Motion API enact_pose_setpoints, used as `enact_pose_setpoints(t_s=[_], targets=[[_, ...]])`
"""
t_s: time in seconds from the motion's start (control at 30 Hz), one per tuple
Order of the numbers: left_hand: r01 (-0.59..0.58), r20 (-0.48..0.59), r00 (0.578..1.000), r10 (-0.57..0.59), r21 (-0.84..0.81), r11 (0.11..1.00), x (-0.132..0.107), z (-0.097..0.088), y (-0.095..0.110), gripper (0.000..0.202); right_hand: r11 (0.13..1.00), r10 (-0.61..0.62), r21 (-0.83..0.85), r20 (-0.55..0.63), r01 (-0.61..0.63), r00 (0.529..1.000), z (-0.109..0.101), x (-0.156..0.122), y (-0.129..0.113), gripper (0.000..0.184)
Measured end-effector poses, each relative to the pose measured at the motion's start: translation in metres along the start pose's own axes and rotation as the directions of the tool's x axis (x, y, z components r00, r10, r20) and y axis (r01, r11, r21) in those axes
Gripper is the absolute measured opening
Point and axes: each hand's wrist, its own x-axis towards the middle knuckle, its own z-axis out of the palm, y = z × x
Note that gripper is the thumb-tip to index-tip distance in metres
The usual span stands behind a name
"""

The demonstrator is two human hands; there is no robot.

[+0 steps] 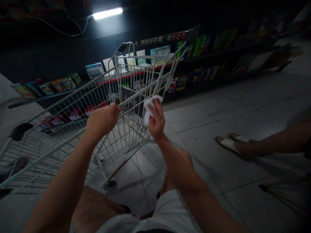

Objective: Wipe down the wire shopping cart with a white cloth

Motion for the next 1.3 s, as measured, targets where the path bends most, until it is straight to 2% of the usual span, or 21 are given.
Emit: enact_pose_setpoints(t_s=[0.07,0.13,0.17,0.23,0.33,0.47,0.57,0.63,0.7,0.77,0.83,0.9,0.97,1.03,1.1,1.17,1.23,1.3], targets=[[0.008,0.013,1.0,-0.008,0.008,1.0,-0.005,-0.001,-0.002,0.047,0.997,-0.04,-0.062,-0.064,0.036,0.997,0.001,0.058,0.013,0.05],[0.013,0.031,0.999,-0.014,0.026,1.0,-0.009,-0.003,-0.004,0.048,0.994,-0.073,-0.083,-0.069,0.068,0.995,0.006,0.09,0.023,0.052],[0.013,0.038,0.999,-0.015,0.038,0.999,-0.011,-0.004,-0.004,0.048,0.994,-0.073,-0.086,-0.06,0.068,0.995,0.009,0.094,0.025,0.053],[0.016,0.046,0.999,-0.019,0.057,0.998,-0.013,-0.006,-0.005,0.049,0.995,-0.031,-0.094,-0.033,0.028,0.999,0.017,0.083,0.026,0.055],[0.024,0.052,0.998,-0.028,0.067,0.997,-0.013,-0.006,-0.007,0.049,0.991,0.07,-0.114,0.034,-0.066,0.997,0.031,0.027,0.019,0.054],[0.033,0.061,0.997,-0.037,0.078,0.996,-0.012,-0.004,-0.011,0.049,0.984,0.18,-0.05,0.176,-0.174,0.968,0.051,-0.078,0.005,0.049],[0.038,0.058,0.997,-0.044,0.096,0.995,-0.013,-0.002,-0.016,0.049,0.961,0.261,0.005,0.31,-0.276,0.914,0.058,-0.158,-0.008,0.049],[0.041,0.06,0.997,-0.048,0.103,0.994,-0.015,-0.002,-0.019,0.049,0.952,0.247,0.054,0.448,-0.302,0.859,0.056,-0.202,-0.016,0.052],[0.043,0.061,0.997,-0.05,0.104,0.994,-0.018,-0.003,-0.022,0.049,0.945,0.206,0.099,0.559,-0.311,0.803,0.048,-0.233,-0.019,0.054],[0.043,0.06,0.997,-0.05,0.104,0.994,-0.021,-0.003,-0.025,0.049,0.94,0.187,0.118,0.604,-0.319,0.774,0.038,-0.246,-0.017,0.054],[0.046,0.056,0.997,-0.052,0.104,0.994,-0.023,-0.003,-0.029,0.049,0.939,0.199,0.12,0.572,-0.322,0.795,0.026,-0.236,-0.011,0.053],[0.046,0.049,0.997,-0.052,0.102,0.994,-0.024,-0.002,-0.033,0.051,0.946,0.213,0.123,0.463,-0.3,0.86,0.015,-0.202,-0.004,0.053],[0.045,0.04,0.998,-0.049,0.096,0.994,-0.026,0.0,-0.036,0.052,0.963,0.194,0.122,0.307,-0.241,0.932,0.004,-0.148,0.001,0.053],[0.046,0.036,0.998,-0.049,0.089,0.995,-0.027,0.001,-0.04,0.052,0.983,0.146,0.089,0.15,-0.16,0.978,-0.003,-0.083,0.007,0.054],[0.051,0.038,0.998,-0.054,0.085,0.995,-0.028,0.002,-0.042,0.053,0.994,0.1,0.038,0.061,-0.103,0.993,-0.003,-0.024,0.012,0.057],[0.06,0.043,0.997,-0.064,0.084,0.995,-0.029,0.002,-0.044,0.053,0.998,0.07,-0.001,0.048,-0.07,0.996,0.005,0.016,0.018,0.059],[0.065,0.047,0.996,-0.07,0.083,0.994,-0.029,0.002,-0.046,0.053,0.998,0.065,-0.032,0.085,-0.062,0.994,0.019,0.028,0.023,0.062],[0.069,0.054,0.996,-0.074,0.082,0.994,-0.03,0.001,-0.048,0.053,0.995,0.091,-0.049,0.125,-0.085,0.988,0.035,0.012,0.025,0.063]])
